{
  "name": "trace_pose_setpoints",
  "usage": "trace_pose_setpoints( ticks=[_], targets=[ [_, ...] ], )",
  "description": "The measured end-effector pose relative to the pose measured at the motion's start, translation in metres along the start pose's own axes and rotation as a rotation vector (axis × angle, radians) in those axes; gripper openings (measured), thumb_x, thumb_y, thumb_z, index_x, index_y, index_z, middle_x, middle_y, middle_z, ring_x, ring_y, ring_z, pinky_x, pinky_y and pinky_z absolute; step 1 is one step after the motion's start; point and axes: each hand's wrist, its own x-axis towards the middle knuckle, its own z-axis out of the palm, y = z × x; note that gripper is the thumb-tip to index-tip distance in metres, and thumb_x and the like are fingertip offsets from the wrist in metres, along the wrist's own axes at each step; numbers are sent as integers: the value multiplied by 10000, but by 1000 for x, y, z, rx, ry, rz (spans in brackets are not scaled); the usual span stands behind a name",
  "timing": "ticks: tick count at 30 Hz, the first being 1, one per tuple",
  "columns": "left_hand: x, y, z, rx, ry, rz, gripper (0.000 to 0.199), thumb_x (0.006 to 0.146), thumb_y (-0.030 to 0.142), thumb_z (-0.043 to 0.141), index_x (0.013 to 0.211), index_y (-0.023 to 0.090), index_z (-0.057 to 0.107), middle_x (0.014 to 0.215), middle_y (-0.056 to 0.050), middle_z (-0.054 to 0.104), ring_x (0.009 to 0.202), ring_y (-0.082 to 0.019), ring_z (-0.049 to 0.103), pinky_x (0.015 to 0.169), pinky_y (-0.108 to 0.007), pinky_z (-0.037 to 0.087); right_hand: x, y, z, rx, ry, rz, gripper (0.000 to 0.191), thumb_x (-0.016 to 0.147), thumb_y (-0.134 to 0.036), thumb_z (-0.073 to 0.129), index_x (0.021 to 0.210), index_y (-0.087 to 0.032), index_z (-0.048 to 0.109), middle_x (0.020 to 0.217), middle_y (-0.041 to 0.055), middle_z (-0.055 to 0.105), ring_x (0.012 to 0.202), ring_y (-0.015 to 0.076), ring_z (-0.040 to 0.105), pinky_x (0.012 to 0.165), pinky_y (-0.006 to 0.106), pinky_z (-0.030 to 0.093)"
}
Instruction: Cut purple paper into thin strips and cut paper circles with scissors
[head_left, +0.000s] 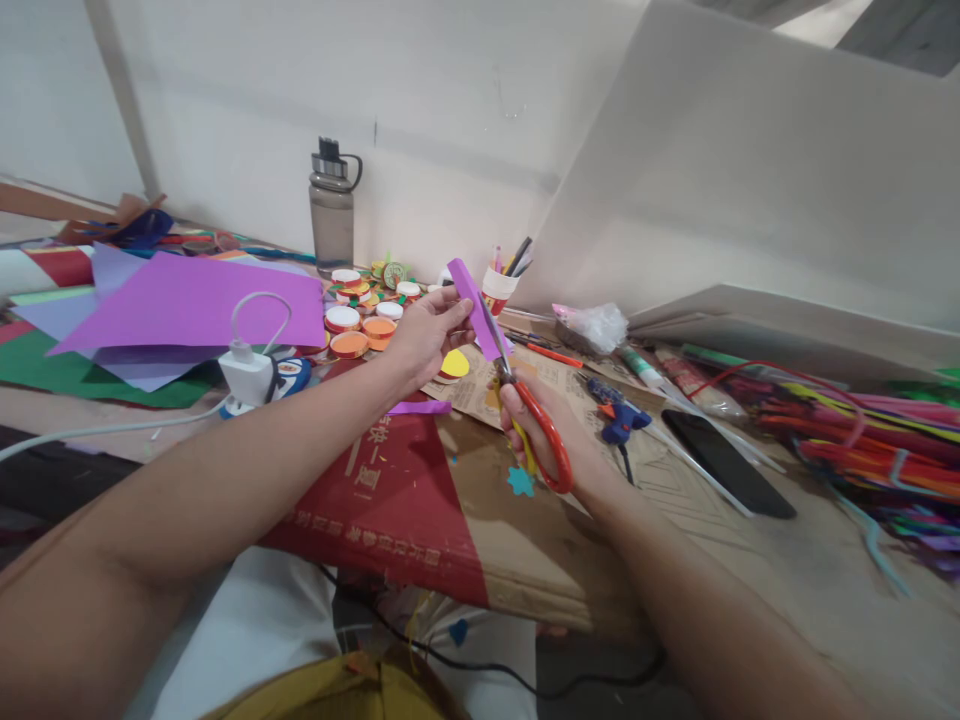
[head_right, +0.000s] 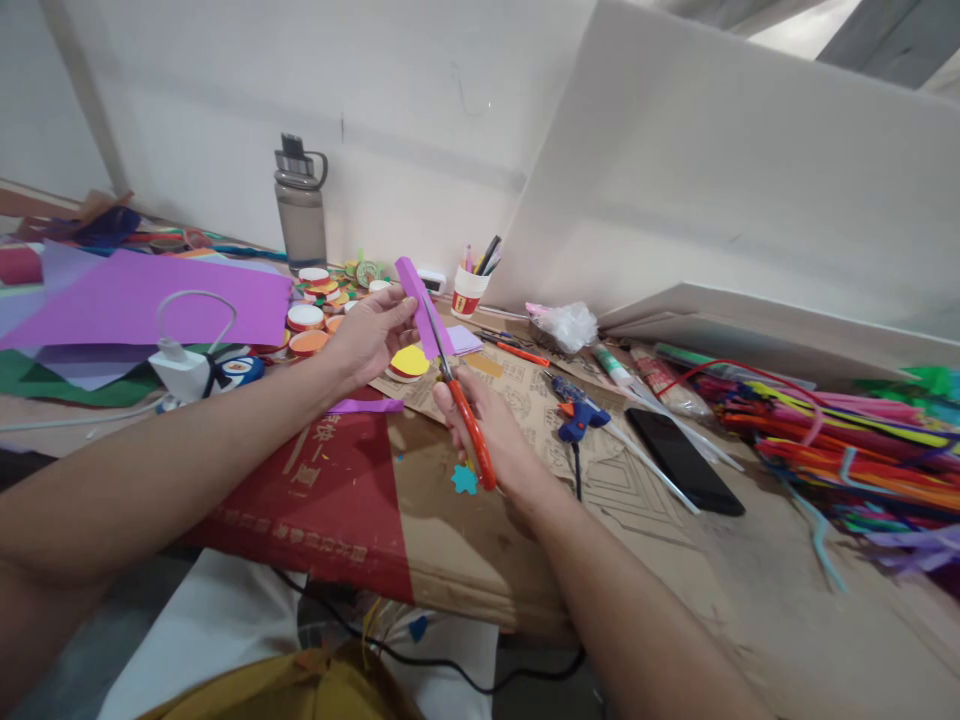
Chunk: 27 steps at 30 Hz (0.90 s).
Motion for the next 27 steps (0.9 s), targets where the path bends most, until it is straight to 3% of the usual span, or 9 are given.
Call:
trace_pose_setpoints(
  ticks=[6,13,27],
  targets=[
    [-1,-1,-1,43,-54,-3,118,780,162,754,858,146,666,731,13,666,586,-56,579,633,-211,498,-1,-1,1,40,0,13,384,867,-592,577,1012,-242,515,687,-52,487,460,89,470,370,198,423],
    [-3,0,2,43,-56,-18,64,800,133,722,841,137,672,721,7,658,579,-65,581,623,-222,494,-1,-2,2,54,18,21,374,820,-564,637,903,-242,464,658,-62,474,436,90,461,356,203,420],
    [-4,3,4,46,-37,-36,89,778,127,734,827,139,661,697,16,652,577,-60,576,625,-212,482,-5,-12,10,81,93,94,408,815,-613,618,874,-234,478,605,-70,468,382,70,423,324,181,364]
  ],
)
